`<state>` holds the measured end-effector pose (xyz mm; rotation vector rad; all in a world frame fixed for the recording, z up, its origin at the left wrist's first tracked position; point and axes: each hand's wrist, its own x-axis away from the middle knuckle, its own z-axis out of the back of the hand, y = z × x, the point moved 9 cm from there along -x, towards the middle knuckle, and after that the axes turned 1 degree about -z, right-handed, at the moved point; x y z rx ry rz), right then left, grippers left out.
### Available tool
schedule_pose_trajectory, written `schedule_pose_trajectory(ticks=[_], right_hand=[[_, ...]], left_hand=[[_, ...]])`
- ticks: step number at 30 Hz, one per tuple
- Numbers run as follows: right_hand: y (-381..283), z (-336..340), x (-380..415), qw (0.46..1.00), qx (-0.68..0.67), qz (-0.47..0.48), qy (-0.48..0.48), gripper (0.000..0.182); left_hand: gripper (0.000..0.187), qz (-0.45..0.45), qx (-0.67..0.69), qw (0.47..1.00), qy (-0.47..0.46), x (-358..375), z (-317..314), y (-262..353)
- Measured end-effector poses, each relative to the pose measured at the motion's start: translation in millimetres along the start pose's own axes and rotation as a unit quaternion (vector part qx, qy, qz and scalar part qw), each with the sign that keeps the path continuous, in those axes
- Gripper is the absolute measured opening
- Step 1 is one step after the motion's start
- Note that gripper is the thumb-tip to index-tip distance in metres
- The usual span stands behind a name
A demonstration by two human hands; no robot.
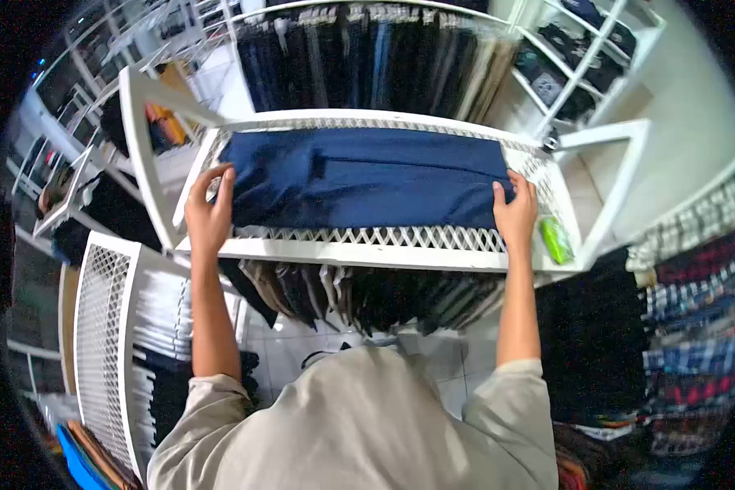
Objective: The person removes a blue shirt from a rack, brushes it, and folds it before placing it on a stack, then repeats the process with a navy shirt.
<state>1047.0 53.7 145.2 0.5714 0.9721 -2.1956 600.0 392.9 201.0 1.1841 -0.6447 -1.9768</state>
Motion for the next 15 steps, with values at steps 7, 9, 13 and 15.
schedule_pose_trajectory(ticks=[7,9,13,15], right_hand=[[-198,-71,46,0.946,-0.217,0.086,-0.225,0.027],[-252,-93,50,0.923,-0.266,0.145,-0.237,0.025],[-359,-132,47,0.861,-0.34,0.282,-0.252,0.019],[-407,-166,51,0.817,-0.357,0.363,-0.27,0.016]], left_hand=[[0.044,0.133,-0.069,0.989,0.009,41,31,-73],[0.043,0.075,-0.132,0.985,0.078,47,38,-65],[0.059,0.18,-0.191,0.96,0.098,64,47,-61],[0.065,0.227,-0.15,0.96,0.061,70,42,-66]])
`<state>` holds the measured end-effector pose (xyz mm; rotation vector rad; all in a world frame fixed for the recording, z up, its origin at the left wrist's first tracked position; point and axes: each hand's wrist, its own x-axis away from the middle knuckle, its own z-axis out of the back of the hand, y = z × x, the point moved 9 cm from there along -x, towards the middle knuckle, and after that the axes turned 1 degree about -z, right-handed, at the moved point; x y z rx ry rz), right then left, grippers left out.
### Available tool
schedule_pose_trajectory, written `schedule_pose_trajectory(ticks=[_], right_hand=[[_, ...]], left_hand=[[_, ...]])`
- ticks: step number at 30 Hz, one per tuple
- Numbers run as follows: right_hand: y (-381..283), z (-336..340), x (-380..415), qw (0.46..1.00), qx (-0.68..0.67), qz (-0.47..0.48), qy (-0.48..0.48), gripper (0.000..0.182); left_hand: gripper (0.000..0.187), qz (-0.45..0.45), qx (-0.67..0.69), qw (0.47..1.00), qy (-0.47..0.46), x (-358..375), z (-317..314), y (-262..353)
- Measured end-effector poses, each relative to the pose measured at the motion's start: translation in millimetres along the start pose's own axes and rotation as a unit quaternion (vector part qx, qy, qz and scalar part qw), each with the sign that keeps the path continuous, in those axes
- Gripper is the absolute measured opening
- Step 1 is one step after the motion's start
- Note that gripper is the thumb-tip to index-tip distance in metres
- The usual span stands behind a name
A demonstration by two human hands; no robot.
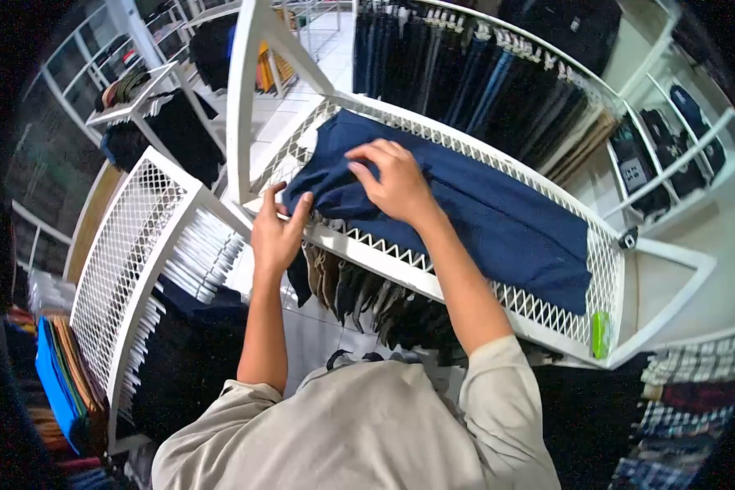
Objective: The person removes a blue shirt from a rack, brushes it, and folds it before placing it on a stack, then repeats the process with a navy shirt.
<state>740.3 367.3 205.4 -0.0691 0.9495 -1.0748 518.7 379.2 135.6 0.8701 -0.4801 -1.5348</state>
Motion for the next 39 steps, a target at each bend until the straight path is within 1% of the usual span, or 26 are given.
schedule_pose_trajectory(ticks=[2,4,5,6,8,9,10,11,12,13,14,15,18,19,23,25,26,28,29,31,32,34,35,37,38,39], right_hand=[[10,-48,-32,0.995,-0.056,0.016,-0.084,0.019],[17,-89,-49,0.982,-0.003,-0.003,-0.19,0.023],[22,-109,-54,0.971,0.021,-0.008,-0.239,0.03],[24,-121,-59,0.969,0.013,0.002,-0.246,0.03],[35,-153,-59,0.945,0.082,0.015,-0.316,0.036],[35,-158,-59,0.943,0.089,0.046,-0.319,0.041],[33,-160,-61,0.941,0.082,0.054,-0.324,0.041],[33,-162,-62,0.936,0.073,0.061,-0.338,0.041],[32,-162,-62,0.932,0.065,0.065,-0.352,0.041],[27,-158,-66,0.934,0.045,0.095,-0.34,0.04],[29,-160,-69,0.934,0.04,0.1,-0.341,0.04],[33,-164,-72,0.93,0.015,0.09,-0.355,0.039],[41,-171,-78,0.92,-0.037,0.078,-0.382,0.038],[43,-173,-79,0.914,-0.062,0.073,-0.393,0.037],[42,-170,-93,0.9,-0.116,0.102,-0.408,0.043],[37,-173,-96,0.86,-0.241,0.082,-0.442,0.036],[37,-176,-99,0.859,-0.241,0.083,-0.443,0.036],[48,-200,-81,0.773,-0.268,-0.042,-0.573,0.028],[49,-200,-82,0.773,-0.268,-0.041,-0.574,0.028],[41,-196,-81,0.766,-0.247,0.005,-0.593,0.033],[40,-192,-82,0.766,-0.247,0.006,-0.593,0.033],[37,-186,-75,0.736,-0.209,0.005,-0.644,0.033],[34,-184,-77,0.736,-0.209,0.006,-0.644,0.033],[33,-184,-72,0.713,-0.202,0.003,-0.671,0.03],[35,-185,-71,0.713,-0.202,0.002,-0.671,0.03],[37,-186,-71,0.709,-0.235,-0.021,-0.665,0.031]], left_hand=[[0.066,0.035,0.044,0.998,0.008,5,-1,-7],[0.072,0.039,0.011,0.999,0.021,9,4,-7],[0.073,0.075,0.032,0.997,0.002,14,2,-10],[0.075,0.111,0.053,0.992,-0.017,18,1,-11],[0.077,0.134,0.119,0.983,-0.045,25,-14,-19],[0.075,0.122,0.173,0.977,-0.016,28,-19,-21],[0.074,0.107,0.227,0.968,0.014,30,-22,-19],[0.064,0.081,0.235,0.967,0.048,33,-19,-15],[0.064,0.088,0.231,0.967,0.054,35,-20,-16],[0.059,0.067,0.245,0.965,0.064,35,-20,-13],[0.054,0.044,0.26,0.962,0.073,35,-18,-8],[0.044,0.058,0.257,0.961,0.084,37,-15,-6],[0.037,0.032,0.227,0.971,0.074,38,-18,-10],[0.032,0.029,0.259,0.961,0.096,38,-19,-10],[0.033,0.069,0.247,0.963,0.086,36,-20,-15],[0.031,0.058,0.254,0.961,0.095,33,-18,-13],[0.031,0.059,0.253,0.961,0.096,32,-18,-13],[0.032,0.062,0.271,0.956,0.091,30,-18,-15],[0.032,0.063,0.27,0.956,0.092,30,-18,-15],[0.031,0.069,0.286,0.952,0.088,29,-19,-16],[0.031,0.069,0.285,0.952,0.089,30,-18,-15],[0.029,0.073,0.276,0.954,0.093,30,-15,-12],[0.029,0.073,0.276,0.954,0.094,30,-15,-13],[0.026,0.082,0.299,0.946,0.098,30,-19,-20],[0.026,0.082,0.299,0.946,0.097,30,-20,-22],[0.025,0.095,0.286,0.948,0.098,30,-21,-26]])
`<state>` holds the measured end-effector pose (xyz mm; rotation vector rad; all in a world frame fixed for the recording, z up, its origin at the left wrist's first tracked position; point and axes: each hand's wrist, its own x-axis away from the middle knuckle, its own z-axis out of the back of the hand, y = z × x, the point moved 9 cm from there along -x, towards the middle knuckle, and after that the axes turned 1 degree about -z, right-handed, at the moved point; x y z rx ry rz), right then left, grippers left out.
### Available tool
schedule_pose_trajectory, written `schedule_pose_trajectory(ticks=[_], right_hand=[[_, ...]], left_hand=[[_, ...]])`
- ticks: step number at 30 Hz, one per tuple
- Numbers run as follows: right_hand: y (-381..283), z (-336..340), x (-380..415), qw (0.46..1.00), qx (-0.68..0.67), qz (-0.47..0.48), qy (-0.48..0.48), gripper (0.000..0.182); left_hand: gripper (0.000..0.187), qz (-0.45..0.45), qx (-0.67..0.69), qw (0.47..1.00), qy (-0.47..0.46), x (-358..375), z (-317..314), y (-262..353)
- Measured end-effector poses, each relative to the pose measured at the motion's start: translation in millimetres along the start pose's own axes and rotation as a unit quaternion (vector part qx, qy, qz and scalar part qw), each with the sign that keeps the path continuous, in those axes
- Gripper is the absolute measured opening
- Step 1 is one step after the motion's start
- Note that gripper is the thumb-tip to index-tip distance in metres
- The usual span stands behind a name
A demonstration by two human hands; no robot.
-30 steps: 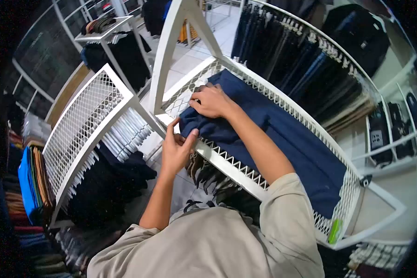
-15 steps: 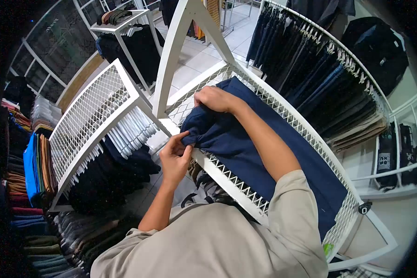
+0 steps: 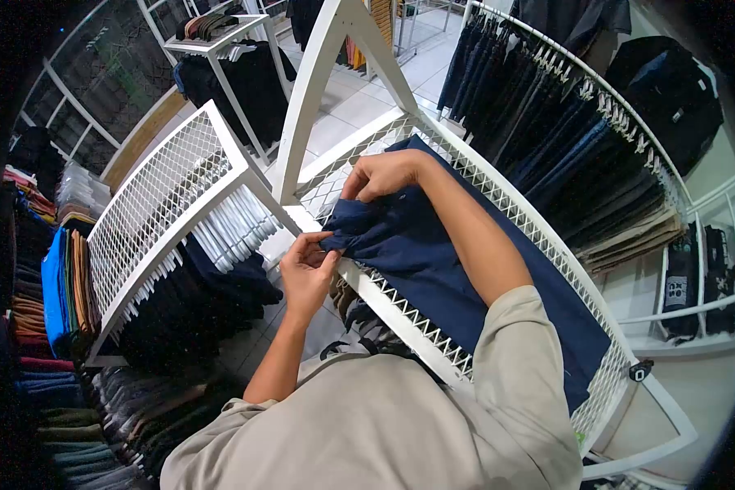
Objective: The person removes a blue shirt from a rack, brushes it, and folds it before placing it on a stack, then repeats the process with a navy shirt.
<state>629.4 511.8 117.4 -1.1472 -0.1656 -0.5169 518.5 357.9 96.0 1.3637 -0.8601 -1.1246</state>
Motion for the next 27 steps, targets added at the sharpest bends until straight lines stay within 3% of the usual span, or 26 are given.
schedule_pose_trajectory(ticks=[5,7,11,15,17,19,22,23,26,27], right_hand=[[0,0,2,1.0,-0.019,-0.003,-0.011,0.034],[4,-4,-1,0.997,0.053,-0.047,-0.021,0.031],[3,-1,1,0.997,0.055,-0.055,0.007,0.027],[8,23,8,0.998,0.026,0.015,0.056,0.023],[15,46,17,0.988,0.049,-0.032,0.146,0.022],[18,56,23,0.979,0.085,-0.005,0.186,0.022],[43,78,32,0.946,-0.017,-0.042,0.322,0.022],[49,78,34,0.946,-0.017,-0.043,0.322,0.022],[49,80,72,0.868,0.067,-0.097,0.482,0.023],[48,75,81,0.868,0.069,-0.099,0.482,0.023]], left_hand=[[0.025,0.017,-0.045,0.999,-0.001,-4,4,-6],[0.025,0.021,0.015,1.0,-0.004,-5,1,-8],[0.031,0.044,0.023,0.999,-0.019,-6,3,1],[0.036,0.052,-0.053,0.994,-0.076,-8,7,10],[0.036,0.05,-0.066,0.992,-0.091,-9,8,10],[0.03,0.027,-0.081,0.989,-0.117,-11,6,14],[0.026,0.018,-0.099,0.985,-0.142,-19,10,13],[0.026,0.018,-0.099,0.985,-0.143,-22,13,15],[0.025,-0.043,-0.187,0.964,-0.183,-34,11,29],[0.025,-0.044,-0.184,0.965,-0.184,-37,12,31]])
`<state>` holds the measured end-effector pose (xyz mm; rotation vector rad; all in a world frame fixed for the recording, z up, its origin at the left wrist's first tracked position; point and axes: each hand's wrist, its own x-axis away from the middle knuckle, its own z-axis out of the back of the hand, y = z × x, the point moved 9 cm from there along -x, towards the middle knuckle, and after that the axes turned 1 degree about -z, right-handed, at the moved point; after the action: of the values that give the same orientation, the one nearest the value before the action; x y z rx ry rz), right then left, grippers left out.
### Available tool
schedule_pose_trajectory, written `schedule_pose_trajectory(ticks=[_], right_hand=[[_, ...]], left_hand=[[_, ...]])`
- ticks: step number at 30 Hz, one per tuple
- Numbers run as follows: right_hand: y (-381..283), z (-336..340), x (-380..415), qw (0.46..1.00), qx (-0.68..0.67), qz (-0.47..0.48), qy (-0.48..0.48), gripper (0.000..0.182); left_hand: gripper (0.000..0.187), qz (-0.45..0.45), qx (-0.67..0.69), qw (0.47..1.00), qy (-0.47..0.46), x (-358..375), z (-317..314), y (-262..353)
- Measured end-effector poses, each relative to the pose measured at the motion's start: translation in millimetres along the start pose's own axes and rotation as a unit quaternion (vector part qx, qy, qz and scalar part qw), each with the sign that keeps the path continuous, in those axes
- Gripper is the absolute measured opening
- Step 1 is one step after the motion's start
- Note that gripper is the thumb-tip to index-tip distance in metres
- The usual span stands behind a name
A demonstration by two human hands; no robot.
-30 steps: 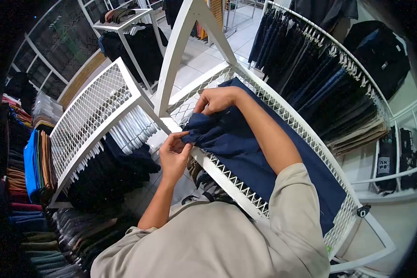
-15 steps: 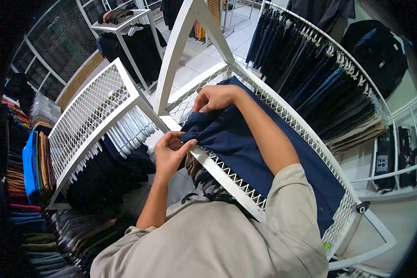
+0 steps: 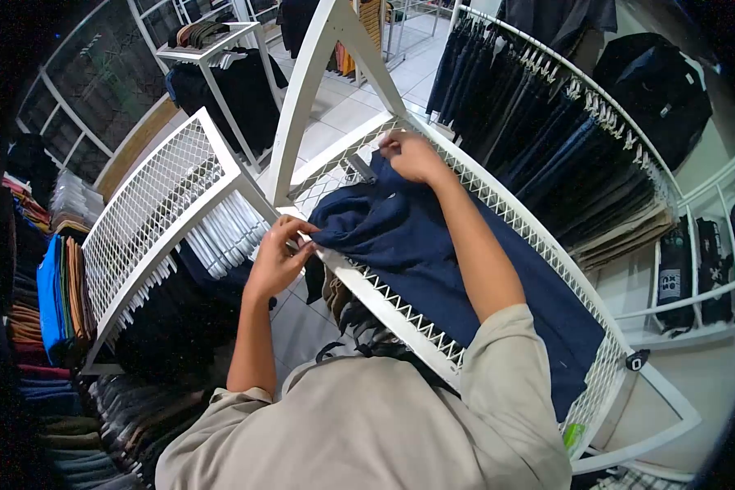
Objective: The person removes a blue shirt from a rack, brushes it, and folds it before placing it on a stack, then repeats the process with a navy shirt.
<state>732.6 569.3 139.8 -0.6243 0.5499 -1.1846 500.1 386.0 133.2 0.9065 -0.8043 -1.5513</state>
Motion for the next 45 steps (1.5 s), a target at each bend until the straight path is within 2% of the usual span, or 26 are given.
schedule_pose_trajectory(ticks=[3,6,8,11,14,15,17,18,20,21,22,24,26,27,28,30,32,34,35,36,38,39,40,41,44,45], right_hand=[[13,14,28,0.997,0.067,-0.017,-0.021,0.034],[38,10,50,0.992,0.093,-0.062,-0.064,0.039],[40,8,59,0.992,0.107,-0.046,-0.051,0.043],[37,9,66,0.991,0.123,-0.047,-0.032,0.04],[45,11,67,0.998,0.062,-0.014,-0.009,0.037],[50,25,71,0.999,0.01,-0.012,0.052,0.036],[72,46,77,0.99,-0.043,-0.008,0.136,0.036],[68,55,85,0.989,-0.027,-0.033,0.142,0.038],[72,64,96,0.987,0.002,-0.109,0.12,0.038],[76,63,99,0.987,0.004,-0.108,0.12,0.038],[81,62,101,0.986,-0.008,-0.108,0.127,0.044],[84,63,106,0.985,-0.018,-0.106,0.136,0.05],[87,62,109,0.981,0.063,-0.147,0.11,0.072],[92,61,111,0.975,0.053,-0.196,0.09,0.093],[88,65,111,0.975,0.052,-0.196,0.093,0.093],[91,63,121,0.956,0.108,-0.273,0.021,0.1],[92,65,124,0.954,0.113,-0.279,0.007,0.094],[92,51,121,0.976,-0.046,-0.211,-0.043,0.08],[100,50,113,0.987,-0.062,-0.149,-0.021,0.059],[86,51,117,0.986,-0.063,-0.152,-0.019,0.059],[19,81,120,0.987,0.075,-0.062,0.128,0.043],[0,81,126,0.962,0.143,0.07,0.222,0.032],[-20,73,133,0.944,0.183,0.11,0.253,0.031],[-29,54,135,0.958,0.177,0.103,0.2,0.033],[-45,-6,162,0.971,0.22,0.088,0.023,0.049],[-45,-19,171,0.974,0.21,0.086,0.004,0.059]], left_hand=[[0.024,-0.034,-0.078,0.996,-0.024,-9,2,5],[0.024,-0.143,-0.085,0.985,-0.035,-16,2,14],[0.024,-0.147,-0.07,0.985,-0.056,-18,1,11],[0.026,-0.095,-0.019,0.993,-0.072,-23,-1,3],[0.026,-0.077,-0.016,0.994,-0.071,-31,-1,4],[0.026,-0.079,-0.016,0.994,-0.072,-35,-2,2],[0.026,-0.062,-0.059,0.995,-0.043,-46,-1,-7],[0.026,-0.062,-0.057,0.996,-0.042,-49,-2,-4],[0.027,-0.097,-0.165,0.981,-0.037,-53,-7,11],[0.025,-0.1,-0.199,0.974,-0.044,-57,-13,10],[0.025,-0.1,-0.198,0.974,-0.043,-58,-18,7],[0.025,-0.168,-0.255,0.952,0.027,-58,-20,14],[0.027,-0.19,-0.271,0.942,0.051,-59,-20,14],[0.029,-0.177,-0.262,0.947,0.057,-59,-17,14],[0.03,-0.164,-0.252,0.952,0.061,-60,-15,13],[0.032,-0.157,-0.244,0.954,0.069,-61,-15,5],[0.032,-0.189,-0.243,0.948,0.083,-59,-14,13],[0.031,-0.184,-0.254,0.947,0.073,-62,-18,11],[0.03,-0.179,-0.265,0.945,0.065,-63,-21,9],[0.03,-0.181,-0.264,0.945,0.061,-62,-24,7],[0.025,-0.178,-0.253,0.946,0.101,-62,-22,5],[0.025,-0.182,-0.252,0.946,0.096,-60,-27,6],[0.023,-0.201,-0.274,0.927,0.156,-53,-25,15],[0.022,-0.222,-0.294,0.905,0.215,-44,-22,24],[0.024,-0.24,-0.236,0.921,0.196,-26,-30,37],[0.026,-0.25,-0.221,0.924,0.184,-20,-34,38]])
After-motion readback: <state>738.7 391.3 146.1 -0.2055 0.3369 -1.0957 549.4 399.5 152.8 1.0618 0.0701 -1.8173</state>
